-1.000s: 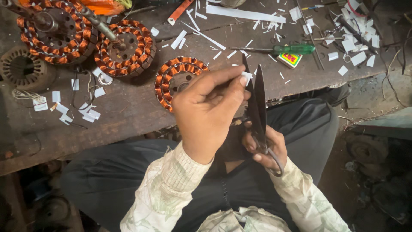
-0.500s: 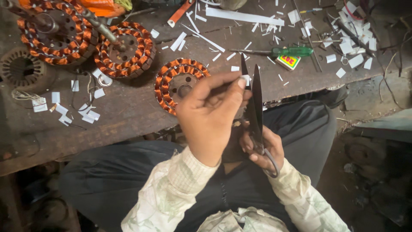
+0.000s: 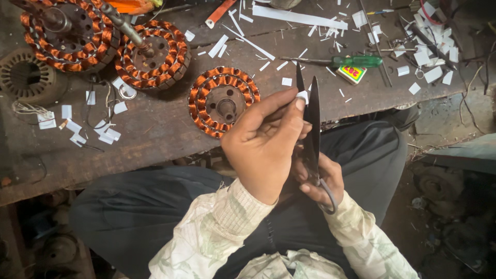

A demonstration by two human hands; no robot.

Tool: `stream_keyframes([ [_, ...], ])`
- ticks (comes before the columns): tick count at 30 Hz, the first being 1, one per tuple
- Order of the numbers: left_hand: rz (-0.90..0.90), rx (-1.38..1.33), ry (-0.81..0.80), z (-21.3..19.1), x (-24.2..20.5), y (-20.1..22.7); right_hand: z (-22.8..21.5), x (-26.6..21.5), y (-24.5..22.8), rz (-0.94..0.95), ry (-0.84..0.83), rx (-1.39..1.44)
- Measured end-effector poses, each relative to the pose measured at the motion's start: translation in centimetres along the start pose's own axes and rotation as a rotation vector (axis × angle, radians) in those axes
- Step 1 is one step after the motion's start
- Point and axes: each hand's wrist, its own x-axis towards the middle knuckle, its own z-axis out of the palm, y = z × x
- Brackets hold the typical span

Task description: The person sits cross-legged on the floor and assembles a motor stator by inserting small white insulating pieces into the copper windings. They use a metal rod to press the pieces into place and scissors to cut a strip of white material into smaller pieces for insertion.

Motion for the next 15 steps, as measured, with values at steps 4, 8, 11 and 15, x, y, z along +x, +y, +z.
stream_keyframes([
  [4,0.049,0.009,-0.01,0.0,0.1,-0.1,-1.0,-0.9,1.2,0.036,0.033,-0.073],
  [8,-0.006,-0.006,-0.012,0.1,0.0,-0.2,-1.3,-1.3,2.0,0.025,0.083,-0.146],
  [11,-0.009,-0.093,-0.009,0.1,-0.4,-0.5,-0.8,-0.9,1.5,0.026,0.154,-0.153],
  [15,0.147,-0.051,-0.124,-1.6,-3.2,-2.0,-0.8,1.1,0.5,-0.044,0.372,-0.326],
])
